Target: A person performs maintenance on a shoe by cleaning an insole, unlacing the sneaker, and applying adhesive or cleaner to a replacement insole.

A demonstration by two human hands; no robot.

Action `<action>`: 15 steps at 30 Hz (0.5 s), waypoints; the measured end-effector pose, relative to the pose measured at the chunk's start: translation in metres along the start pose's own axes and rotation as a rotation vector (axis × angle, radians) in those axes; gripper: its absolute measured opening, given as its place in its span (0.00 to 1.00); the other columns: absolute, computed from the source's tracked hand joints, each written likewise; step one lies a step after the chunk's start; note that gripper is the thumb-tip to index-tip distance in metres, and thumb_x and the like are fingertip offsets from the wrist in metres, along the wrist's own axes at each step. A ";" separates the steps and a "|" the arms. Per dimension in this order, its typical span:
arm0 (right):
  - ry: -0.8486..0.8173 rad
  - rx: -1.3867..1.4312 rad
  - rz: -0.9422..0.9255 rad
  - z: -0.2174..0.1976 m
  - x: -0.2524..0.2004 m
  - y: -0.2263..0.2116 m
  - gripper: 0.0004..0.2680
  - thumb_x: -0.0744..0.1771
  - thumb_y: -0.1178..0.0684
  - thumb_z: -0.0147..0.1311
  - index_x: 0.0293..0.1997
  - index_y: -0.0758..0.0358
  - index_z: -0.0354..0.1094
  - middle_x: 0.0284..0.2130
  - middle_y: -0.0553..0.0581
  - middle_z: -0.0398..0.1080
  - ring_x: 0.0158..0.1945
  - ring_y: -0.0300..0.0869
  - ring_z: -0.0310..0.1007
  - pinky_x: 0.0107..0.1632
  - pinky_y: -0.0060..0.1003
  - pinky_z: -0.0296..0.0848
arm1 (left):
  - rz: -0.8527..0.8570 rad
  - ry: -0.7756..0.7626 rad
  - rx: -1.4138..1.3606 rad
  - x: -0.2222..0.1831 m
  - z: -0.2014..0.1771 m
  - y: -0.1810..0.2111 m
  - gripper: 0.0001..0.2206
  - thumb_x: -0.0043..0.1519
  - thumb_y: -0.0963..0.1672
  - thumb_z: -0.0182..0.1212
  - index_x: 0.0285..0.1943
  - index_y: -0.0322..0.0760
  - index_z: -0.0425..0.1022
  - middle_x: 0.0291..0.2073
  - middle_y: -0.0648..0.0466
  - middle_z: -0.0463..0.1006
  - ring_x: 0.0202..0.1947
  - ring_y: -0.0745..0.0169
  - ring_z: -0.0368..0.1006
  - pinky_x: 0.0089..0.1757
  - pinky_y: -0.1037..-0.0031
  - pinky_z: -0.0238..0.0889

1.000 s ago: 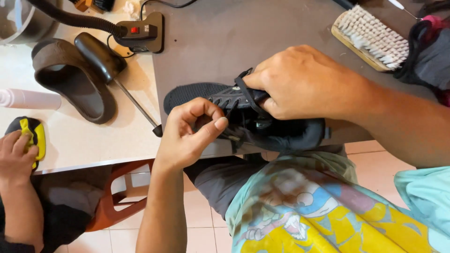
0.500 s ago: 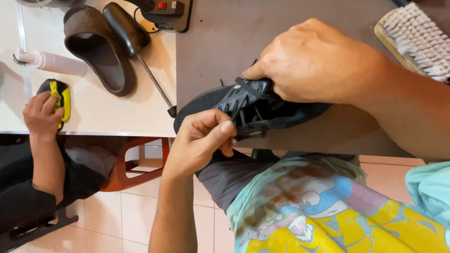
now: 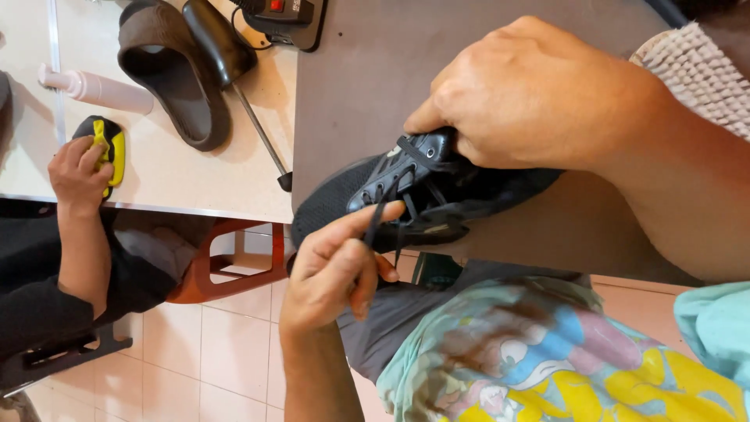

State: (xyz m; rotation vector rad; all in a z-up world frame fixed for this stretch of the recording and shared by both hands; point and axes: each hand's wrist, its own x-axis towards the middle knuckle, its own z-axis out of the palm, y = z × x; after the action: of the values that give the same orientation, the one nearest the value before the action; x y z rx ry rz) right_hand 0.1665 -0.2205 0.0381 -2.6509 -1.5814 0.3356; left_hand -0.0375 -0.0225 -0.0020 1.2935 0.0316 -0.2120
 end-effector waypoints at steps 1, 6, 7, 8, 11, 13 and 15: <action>0.001 -0.003 -0.007 0.000 0.003 -0.001 0.16 0.58 0.54 0.49 0.43 0.28 0.73 0.35 0.41 0.78 0.44 0.47 0.80 0.36 0.47 0.73 | 0.005 0.006 0.000 0.002 0.005 0.000 0.24 0.73 0.46 0.48 0.72 0.20 0.63 0.09 0.55 0.62 0.12 0.71 0.60 0.42 0.72 0.75; -0.016 0.010 -0.049 -0.001 0.002 -0.003 0.20 0.58 0.52 0.50 0.50 0.21 0.73 0.36 0.41 0.77 0.47 0.46 0.78 0.38 0.50 0.75 | 0.415 0.083 -0.094 -0.002 0.015 -0.022 0.12 0.72 0.46 0.54 0.42 0.30 0.75 0.07 0.58 0.57 0.09 0.73 0.51 0.36 0.70 0.71; -0.008 0.003 -0.038 -0.001 0.003 -0.003 0.20 0.58 0.52 0.50 0.50 0.21 0.73 0.36 0.41 0.77 0.47 0.46 0.78 0.38 0.50 0.75 | 0.422 0.069 -0.092 -0.003 0.015 -0.023 0.12 0.72 0.46 0.54 0.42 0.30 0.75 0.07 0.58 0.57 0.09 0.73 0.51 0.36 0.70 0.71; -0.050 0.056 -0.026 -0.001 0.003 -0.005 0.21 0.58 0.53 0.49 0.51 0.22 0.74 0.37 0.41 0.77 0.48 0.46 0.78 0.42 0.48 0.73 | 0.490 0.002 -0.202 -0.005 0.016 -0.024 0.08 0.71 0.43 0.54 0.43 0.36 0.78 0.08 0.61 0.60 0.09 0.72 0.52 0.35 0.71 0.71; -0.107 0.098 -0.010 -0.002 0.003 -0.009 0.21 0.58 0.55 0.48 0.49 0.25 0.74 0.37 0.42 0.78 0.48 0.46 0.77 0.45 0.48 0.72 | 0.679 -0.132 -0.348 -0.014 0.011 -0.024 0.05 0.69 0.41 0.58 0.46 0.42 0.80 0.18 0.63 0.70 0.17 0.71 0.65 0.34 0.72 0.71; -0.127 0.094 -0.015 -0.002 0.001 -0.011 0.19 0.58 0.55 0.48 0.47 0.26 0.74 0.37 0.42 0.78 0.47 0.47 0.77 0.44 0.49 0.72 | 0.795 -0.190 -0.382 -0.024 0.003 -0.018 0.03 0.68 0.41 0.62 0.48 0.43 0.79 0.26 0.63 0.78 0.25 0.71 0.77 0.34 0.73 0.73; -0.035 0.057 -0.026 -0.001 -0.003 -0.009 0.19 0.56 0.54 0.49 0.43 0.25 0.74 0.32 0.39 0.77 0.42 0.45 0.78 0.39 0.46 0.70 | 0.634 -0.330 -0.320 -0.036 -0.007 -0.008 0.07 0.68 0.41 0.57 0.48 0.36 0.82 0.44 0.52 0.79 0.29 0.62 0.79 0.39 0.67 0.75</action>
State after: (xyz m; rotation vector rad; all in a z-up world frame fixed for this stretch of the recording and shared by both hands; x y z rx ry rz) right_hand 0.1576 -0.2186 0.0409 -2.5939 -1.5900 0.4214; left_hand -0.0732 -0.0129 -0.0066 0.8835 -0.5964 0.1247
